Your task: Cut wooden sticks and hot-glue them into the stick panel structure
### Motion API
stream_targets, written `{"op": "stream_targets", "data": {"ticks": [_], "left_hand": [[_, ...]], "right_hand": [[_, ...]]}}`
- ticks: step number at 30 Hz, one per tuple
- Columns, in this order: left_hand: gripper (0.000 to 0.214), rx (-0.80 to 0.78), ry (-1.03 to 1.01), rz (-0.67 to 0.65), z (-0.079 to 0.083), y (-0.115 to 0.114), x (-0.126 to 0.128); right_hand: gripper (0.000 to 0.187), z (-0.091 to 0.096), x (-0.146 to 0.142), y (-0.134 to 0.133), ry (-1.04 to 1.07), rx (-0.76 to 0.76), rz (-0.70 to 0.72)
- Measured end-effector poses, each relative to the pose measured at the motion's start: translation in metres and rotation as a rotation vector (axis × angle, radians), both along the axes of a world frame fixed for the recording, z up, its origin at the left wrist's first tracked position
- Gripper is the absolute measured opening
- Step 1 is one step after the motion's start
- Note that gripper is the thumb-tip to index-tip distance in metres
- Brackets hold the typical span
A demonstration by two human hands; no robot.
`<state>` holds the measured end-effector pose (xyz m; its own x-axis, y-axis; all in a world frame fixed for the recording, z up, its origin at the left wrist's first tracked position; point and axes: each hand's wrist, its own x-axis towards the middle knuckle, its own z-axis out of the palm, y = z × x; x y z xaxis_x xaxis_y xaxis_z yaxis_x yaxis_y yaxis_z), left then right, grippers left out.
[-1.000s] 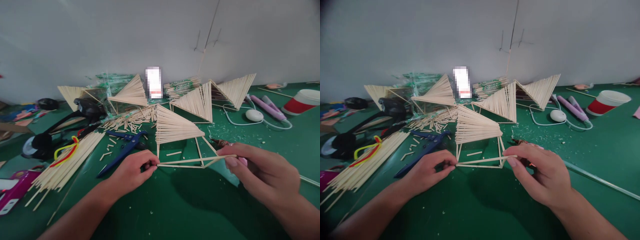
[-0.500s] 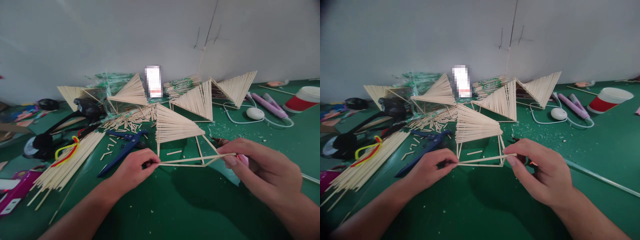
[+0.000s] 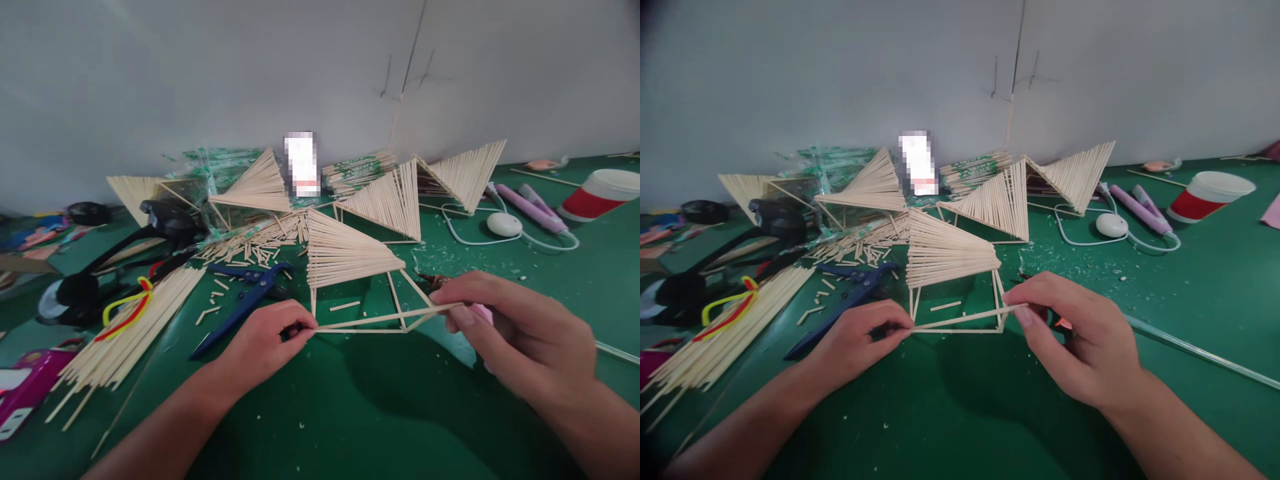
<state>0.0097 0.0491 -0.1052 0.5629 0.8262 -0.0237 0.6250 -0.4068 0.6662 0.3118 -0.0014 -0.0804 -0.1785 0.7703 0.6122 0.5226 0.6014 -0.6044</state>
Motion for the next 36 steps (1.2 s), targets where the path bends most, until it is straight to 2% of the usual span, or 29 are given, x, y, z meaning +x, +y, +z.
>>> {"op": "stream_targets", "data": {"ticks": [5,12,16,28,36], "left_hand": [[0.014,0.010,-0.005,0.000,0.001,0.000,0.000],[0.015,-0.001,-0.001,-0.004,0.001,0.000,0.000],[0.014,-0.003,-0.002,-0.001,0.002,0.000,0.001],[0.012,0.006,-0.005,-0.008,-0.001,0.000,-0.001],[0.012,0.010,-0.015,-0.002,-0.001,-0.001,-0.001]], "right_hand": [[0.028,0.004,0.001,0.000,-0.053,0.056,0.004],[0.029,0.011,0.006,0.002,-0.273,0.140,0.028],[0.026,0.011,0.008,0.005,-0.378,0.198,-0.024],[0.019,0.008,0.008,0.003,-0.369,0.222,-0.026],[0.018,0.009,0.009,0.004,-0.458,0.265,-0.038]]}}
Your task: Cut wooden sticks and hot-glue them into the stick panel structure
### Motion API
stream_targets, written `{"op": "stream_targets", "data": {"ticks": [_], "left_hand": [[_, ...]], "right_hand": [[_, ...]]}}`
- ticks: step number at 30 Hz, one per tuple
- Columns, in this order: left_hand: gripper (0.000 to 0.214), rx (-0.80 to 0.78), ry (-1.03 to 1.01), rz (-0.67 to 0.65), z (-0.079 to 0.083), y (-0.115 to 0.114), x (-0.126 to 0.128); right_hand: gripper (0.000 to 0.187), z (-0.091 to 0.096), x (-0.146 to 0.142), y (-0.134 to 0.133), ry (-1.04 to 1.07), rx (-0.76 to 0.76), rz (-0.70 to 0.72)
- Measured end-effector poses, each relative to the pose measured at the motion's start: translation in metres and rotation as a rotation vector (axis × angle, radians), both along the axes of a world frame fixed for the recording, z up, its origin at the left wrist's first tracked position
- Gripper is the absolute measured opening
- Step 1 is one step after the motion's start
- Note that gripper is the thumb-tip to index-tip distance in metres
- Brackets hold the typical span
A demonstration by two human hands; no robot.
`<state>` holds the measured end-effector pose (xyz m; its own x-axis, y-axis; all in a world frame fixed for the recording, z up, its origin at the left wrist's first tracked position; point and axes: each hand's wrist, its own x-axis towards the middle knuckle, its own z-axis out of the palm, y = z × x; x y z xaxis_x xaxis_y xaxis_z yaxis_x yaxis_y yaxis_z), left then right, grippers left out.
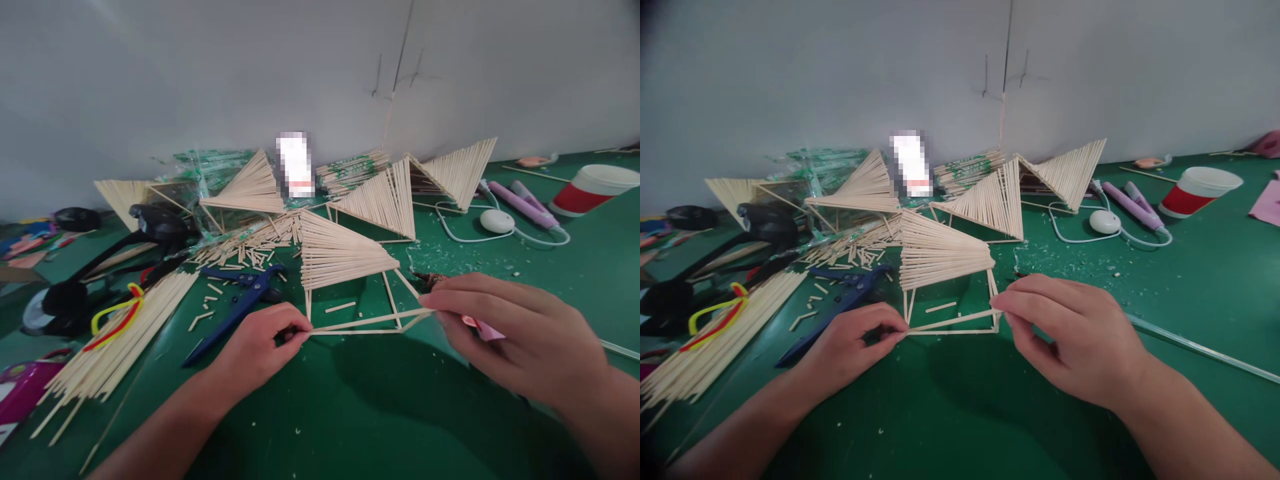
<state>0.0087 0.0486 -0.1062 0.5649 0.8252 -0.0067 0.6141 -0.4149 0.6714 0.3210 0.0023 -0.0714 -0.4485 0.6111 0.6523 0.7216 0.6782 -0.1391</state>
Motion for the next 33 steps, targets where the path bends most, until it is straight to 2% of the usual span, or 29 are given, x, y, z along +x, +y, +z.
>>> {"op": "stream_targets", "data": {"ticks": [6,14,19,24,29,33], "left_hand": [[0.012,-0.014,-0.008,0.008,0.000,0.000,0.000],[0.011,-0.005,-0.013,0.015,0.001,0.001,0.003],[0.012,-0.011,0.015,0.014,0.001,0.001,0.002],[0.012,0.014,0.018,0.001,0.001,-0.001,0.001],[0.012,0.125,0.007,0.003,0.003,-0.002,0.001],[0.009,0.388,-0.034,0.096,0.007,-0.005,-0.003]], "right_hand": [[0.015,-0.002,0.005,-0.002,-0.100,0.080,-0.038],[0.016,0.005,0.010,-0.002,-0.302,0.210,-0.011],[0.016,0.006,0.012,-0.002,-0.327,0.261,-0.003],[0.015,0.005,0.010,-0.002,-0.304,0.248,-0.007],[0.015,0.005,0.012,-0.005,-0.323,0.259,-0.047],[0.014,0.010,0.006,-0.015,-0.275,0.241,-0.130]]}}
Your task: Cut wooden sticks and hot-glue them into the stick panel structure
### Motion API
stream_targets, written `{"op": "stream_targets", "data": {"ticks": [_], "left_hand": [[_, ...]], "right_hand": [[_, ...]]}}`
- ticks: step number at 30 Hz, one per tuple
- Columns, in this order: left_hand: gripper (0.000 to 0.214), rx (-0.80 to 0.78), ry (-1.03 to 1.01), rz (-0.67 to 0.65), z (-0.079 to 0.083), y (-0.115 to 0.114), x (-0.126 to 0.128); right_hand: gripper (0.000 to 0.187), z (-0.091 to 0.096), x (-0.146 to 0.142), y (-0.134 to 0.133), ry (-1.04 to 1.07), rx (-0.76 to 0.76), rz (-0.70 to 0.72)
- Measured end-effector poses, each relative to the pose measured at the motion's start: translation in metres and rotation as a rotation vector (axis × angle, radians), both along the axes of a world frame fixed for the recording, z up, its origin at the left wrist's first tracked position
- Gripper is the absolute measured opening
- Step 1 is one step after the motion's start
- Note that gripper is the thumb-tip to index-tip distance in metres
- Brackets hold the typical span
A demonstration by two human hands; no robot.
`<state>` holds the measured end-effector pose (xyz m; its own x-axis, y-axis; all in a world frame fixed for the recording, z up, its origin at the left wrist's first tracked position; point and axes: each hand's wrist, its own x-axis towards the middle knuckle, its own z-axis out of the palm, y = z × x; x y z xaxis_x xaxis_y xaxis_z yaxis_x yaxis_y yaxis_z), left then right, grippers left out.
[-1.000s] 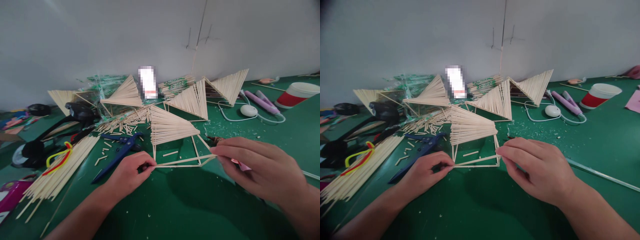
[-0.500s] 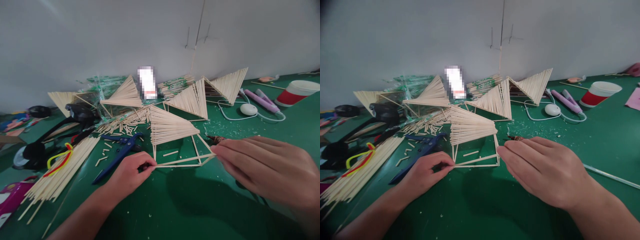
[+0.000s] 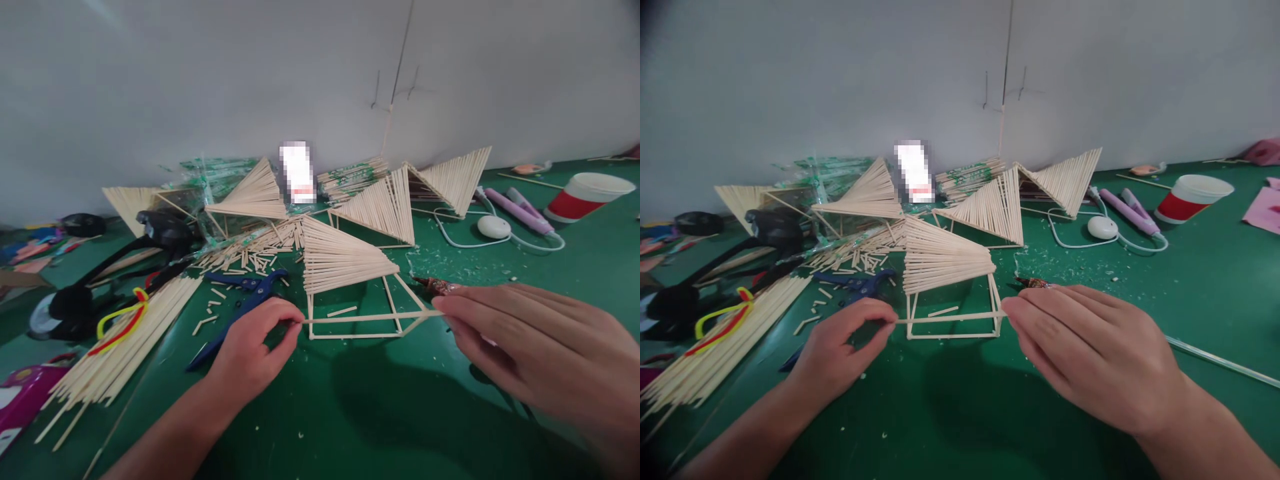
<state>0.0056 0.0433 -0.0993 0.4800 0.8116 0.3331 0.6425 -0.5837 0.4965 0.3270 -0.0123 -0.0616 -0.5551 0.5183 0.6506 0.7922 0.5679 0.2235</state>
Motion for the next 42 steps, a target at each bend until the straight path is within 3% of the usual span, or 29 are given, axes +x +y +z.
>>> {"op": "stream_targets", "data": {"ticks": [5,10,15,23,32,35,38,42], "left_hand": [[0.030,0.398,-0.047,0.124,0.019,-0.012,0.000],[0.033,0.541,0.000,0.001,0.044,-0.036,0.013],[0.030,0.347,-0.142,-0.166,0.047,-0.047,0.027],[0.017,0.211,-0.122,-0.159,0.041,-0.034,0.035],[0.021,0.151,-0.170,-0.175,0.034,-0.031,0.041],[0.025,0.126,-0.226,-0.158,0.040,-0.034,0.042],[0.027,0.004,-0.363,-0.123,0.049,-0.038,0.044],[0.020,-0.255,-0.612,-0.056,0.055,-0.048,0.050]], "right_hand": [[0.012,0.009,-0.037,-0.016,0.201,-0.015,0.025],[0.012,0.008,-0.084,-0.017,0.360,-0.225,0.108],[0.017,-0.003,-0.108,-0.008,0.499,-0.309,0.156],[0.018,-0.020,-0.108,-0.004,0.606,-0.384,0.167],[0.017,-0.020,-0.104,-0.001,0.714,-0.493,0.182],[0.019,-0.018,-0.104,-0.002,0.878,-0.647,0.161],[0.027,-0.015,-0.105,-0.003,1.116,-0.887,0.169],[0.023,-0.013,-0.105,-0.002,1.327,-1.195,0.377]]}}
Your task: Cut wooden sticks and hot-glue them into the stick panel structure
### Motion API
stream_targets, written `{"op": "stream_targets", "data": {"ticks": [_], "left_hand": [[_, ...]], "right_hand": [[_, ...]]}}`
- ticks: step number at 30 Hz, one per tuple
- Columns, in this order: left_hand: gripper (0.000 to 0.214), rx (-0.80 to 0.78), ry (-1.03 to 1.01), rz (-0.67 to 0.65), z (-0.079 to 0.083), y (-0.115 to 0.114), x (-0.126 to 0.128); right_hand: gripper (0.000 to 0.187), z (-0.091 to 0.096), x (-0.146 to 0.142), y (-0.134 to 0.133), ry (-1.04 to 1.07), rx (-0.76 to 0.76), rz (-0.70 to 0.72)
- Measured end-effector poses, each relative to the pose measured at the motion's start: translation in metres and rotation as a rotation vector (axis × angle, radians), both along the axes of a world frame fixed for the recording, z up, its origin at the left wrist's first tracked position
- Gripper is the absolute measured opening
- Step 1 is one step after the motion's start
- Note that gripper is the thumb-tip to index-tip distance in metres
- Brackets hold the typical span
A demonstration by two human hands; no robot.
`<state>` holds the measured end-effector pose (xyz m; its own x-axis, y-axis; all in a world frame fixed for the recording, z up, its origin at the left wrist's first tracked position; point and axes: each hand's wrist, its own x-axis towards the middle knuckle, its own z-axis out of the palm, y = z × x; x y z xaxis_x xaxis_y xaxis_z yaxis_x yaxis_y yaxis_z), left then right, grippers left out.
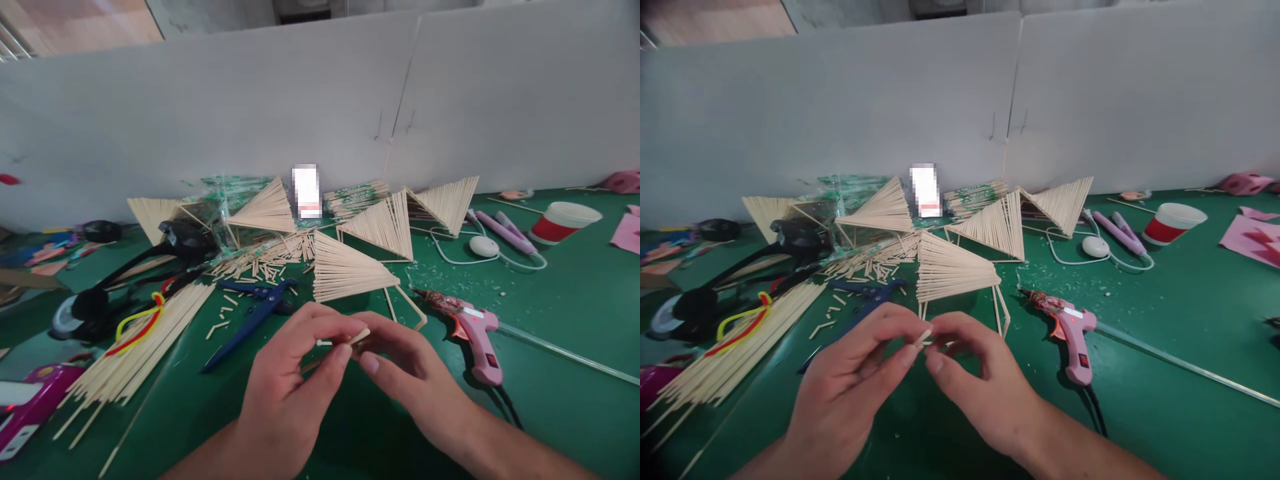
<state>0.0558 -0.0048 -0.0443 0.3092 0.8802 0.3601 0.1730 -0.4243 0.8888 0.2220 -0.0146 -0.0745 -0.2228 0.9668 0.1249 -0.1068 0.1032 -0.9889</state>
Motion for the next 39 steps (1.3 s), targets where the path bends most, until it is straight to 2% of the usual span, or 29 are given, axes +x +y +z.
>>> {"op": "stream_targets", "data": {"ticks": [3,6,10,12,17,22,33,36,39], "left_hand": [[0.012,-0.116,-0.147,0.049,0.000,-0.007,0.008],[0.008,-0.294,-0.327,0.088,0.000,-0.010,0.019],[0.018,-0.601,-0.480,0.111,0.003,-0.010,0.031],[0.020,-0.689,-0.532,0.089,0.005,-0.009,0.035],[0.020,-0.817,-0.617,-0.012,-0.001,-0.010,0.040],[0.014,-0.746,-0.602,-0.001,-0.007,-0.012,0.041],[0.004,-0.590,-0.515,-0.114,-0.003,-0.013,0.038],[0.005,-0.514,-0.407,-0.045,0.002,-0.013,0.034],[0.004,-0.372,-0.153,-0.030,0.015,0.000,0.017]], "right_hand": [[0.020,0.000,0.000,-0.001,0.215,-0.102,0.097],[0.019,0.000,0.000,-0.003,0.299,-0.102,0.151],[0.022,0.002,-0.002,-0.004,0.340,-0.185,0.085],[0.026,0.004,-0.003,-0.004,0.382,-0.279,0.071],[0.036,0.004,-0.003,-0.003,0.416,-0.436,0.172],[0.052,0.003,0.000,-0.006,0.354,-0.397,0.243],[0.054,0.004,0.006,-0.006,0.376,-0.400,0.304],[0.053,0.002,0.007,-0.005,0.359,-0.420,0.285],[0.051,0.002,0.010,-0.004,0.342,-0.386,0.265]]}}
